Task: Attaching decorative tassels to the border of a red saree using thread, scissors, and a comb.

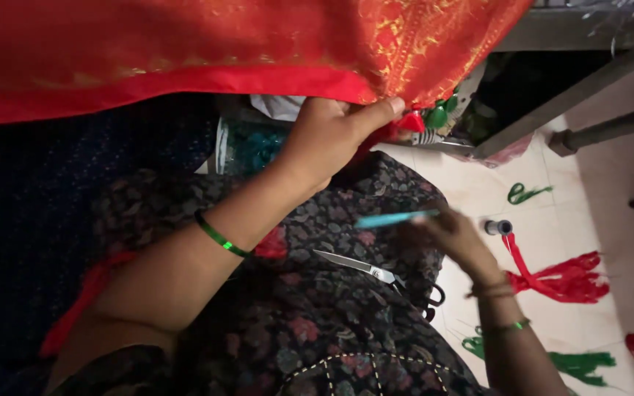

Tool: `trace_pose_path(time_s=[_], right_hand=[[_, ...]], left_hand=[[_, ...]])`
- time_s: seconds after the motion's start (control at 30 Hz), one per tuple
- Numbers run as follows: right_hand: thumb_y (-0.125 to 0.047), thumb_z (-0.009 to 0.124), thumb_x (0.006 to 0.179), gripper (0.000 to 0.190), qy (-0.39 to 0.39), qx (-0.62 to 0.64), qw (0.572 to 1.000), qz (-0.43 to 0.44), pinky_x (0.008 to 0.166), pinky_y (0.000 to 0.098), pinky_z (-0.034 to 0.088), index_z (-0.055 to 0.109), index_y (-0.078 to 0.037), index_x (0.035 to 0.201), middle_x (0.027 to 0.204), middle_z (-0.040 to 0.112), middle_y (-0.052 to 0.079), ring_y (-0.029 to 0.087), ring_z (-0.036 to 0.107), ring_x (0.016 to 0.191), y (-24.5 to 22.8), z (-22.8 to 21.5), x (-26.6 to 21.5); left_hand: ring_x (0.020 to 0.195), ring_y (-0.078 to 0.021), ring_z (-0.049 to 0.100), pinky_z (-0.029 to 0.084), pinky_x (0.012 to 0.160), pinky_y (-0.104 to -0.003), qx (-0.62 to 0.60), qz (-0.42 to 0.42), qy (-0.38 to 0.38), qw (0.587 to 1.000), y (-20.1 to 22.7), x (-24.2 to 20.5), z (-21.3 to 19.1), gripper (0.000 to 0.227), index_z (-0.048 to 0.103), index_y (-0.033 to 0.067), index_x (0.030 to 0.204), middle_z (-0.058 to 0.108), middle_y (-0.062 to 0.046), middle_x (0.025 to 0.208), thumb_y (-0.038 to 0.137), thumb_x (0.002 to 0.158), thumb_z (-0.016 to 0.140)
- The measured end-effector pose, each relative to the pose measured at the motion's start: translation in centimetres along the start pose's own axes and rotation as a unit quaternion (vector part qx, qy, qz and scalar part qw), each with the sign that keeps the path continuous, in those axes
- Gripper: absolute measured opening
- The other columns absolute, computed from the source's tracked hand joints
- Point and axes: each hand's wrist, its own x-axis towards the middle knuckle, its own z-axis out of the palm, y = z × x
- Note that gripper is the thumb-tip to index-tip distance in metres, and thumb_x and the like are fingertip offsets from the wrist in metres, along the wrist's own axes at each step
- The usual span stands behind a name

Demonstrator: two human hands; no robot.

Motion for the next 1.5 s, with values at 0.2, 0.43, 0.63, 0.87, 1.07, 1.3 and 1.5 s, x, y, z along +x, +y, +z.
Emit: trace_pose_path(time_s=[0.2, 0.43, 0.63, 0.87, 1.07, 1.3, 1.5], right_hand=[[-0.015, 0.067, 0.113, 0.017, 0.306, 0.085, 0.913, -0.255, 0.076, 0.0291, 0.048, 0.067, 0.002, 0.114, 0.102, 0.071, 0.007, 0.012, 0.06, 0.086, -3.8, -4.4, -5.5], [-0.013, 0.069, 0.097, 0.031, 0.316, -0.497, 0.568, -0.575, 0.078, 0.0395, 0.045, 0.067, -0.016, 0.129, 0.106, 0.072, 0.007, 0.024, 0.068, 0.093, -19.4, -7.0, -10.9], [-0.031, 0.067, 0.098, 0.046, 0.329, -0.602, 0.477, -0.549, 0.083, 0.0451, 0.045, 0.065, -0.021, 0.144, 0.106, 0.07, 0.002, 0.017, 0.066, 0.091, -16.3, -7.6, -8.0], [-0.023, 0.071, 0.096, 0.042, 0.414, -0.657, 0.398, -0.488, 0.085, 0.0448, 0.043, 0.067, -0.03, 0.137, 0.106, 0.068, -0.001, 0.015, 0.065, 0.087, -16.6, -8.0, -8.4], [-0.019, 0.073, 0.094, 0.046, 0.304, -0.61, 0.38, -0.625, 0.08, 0.041, 0.04, 0.064, -0.029, 0.137, 0.106, 0.07, 0.002, 0.015, 0.069, 0.091, -18.0, -8.0, -8.3], [-0.028, 0.069, 0.097, 0.047, 0.299, -0.636, 0.444, -0.555, 0.08, 0.0434, 0.039, 0.06, -0.025, 0.143, 0.097, 0.066, -0.001, 0.014, 0.062, 0.085, -17.0, -8.7, -7.2], [-0.033, 0.065, 0.1, 0.048, 0.329, -0.6, 0.466, -0.561, 0.082, 0.0445, 0.041, 0.058, -0.024, 0.147, 0.103, 0.068, 0.0, 0.014, 0.059, 0.087, -17.6, -8.7, -7.2]], left_hand=[[0.091, -0.0162, 0.073, 0.057, 0.084, -0.032, 0.0, -0.067, -0.006, 0.998, 1.8, 0.0, -0.2, 0.024, 0.073, -0.0039, 0.105, 0.077, -0.008, 0.099, 0.014, 0.089, 0.076], [0.085, -0.0155, 0.072, 0.055, 0.078, -0.032, 0.075, -0.147, -0.022, 0.986, 4.5, 0.9, 0.2, 0.019, 0.078, -0.0013, 0.093, 0.078, -0.008, 0.091, 0.013, 0.081, 0.077], [0.077, -0.0182, 0.074, 0.058, 0.075, -0.033, 0.087, -0.186, -0.023, 0.978, 4.3, 1.2, 0.0, 0.017, 0.078, 0.0011, 0.088, 0.078, -0.009, 0.084, 0.016, 0.081, 0.072], [0.075, -0.0126, 0.067, 0.051, 0.069, -0.033, 0.168, -0.192, -0.005, 0.967, 4.7, 1.2, 0.4, 0.017, 0.081, 0.0019, 0.088, 0.077, -0.005, 0.084, 0.017, 0.082, 0.075], [0.069, -0.0157, 0.069, 0.053, 0.063, -0.032, 0.099, -0.172, -0.015, 0.98, 4.4, 1.1, 0.0, 0.016, 0.075, 0.0014, 0.087, 0.074, -0.007, 0.08, 0.015, 0.08, 0.073], [0.071, -0.0153, 0.07, 0.055, 0.069, -0.032, 0.133, -0.15, -0.013, 0.98, 4.0, 0.9, 0.2, 0.017, 0.078, -0.0015, 0.081, 0.076, -0.009, 0.079, 0.014, 0.083, 0.072], [0.074, -0.0144, 0.071, 0.056, 0.071, -0.031, 0.15, -0.12, -0.019, 0.981, 4.1, 0.8, 0.6, 0.014, 0.077, -0.0007, 0.084, 0.077, -0.007, 0.081, 0.012, 0.082, 0.072]])
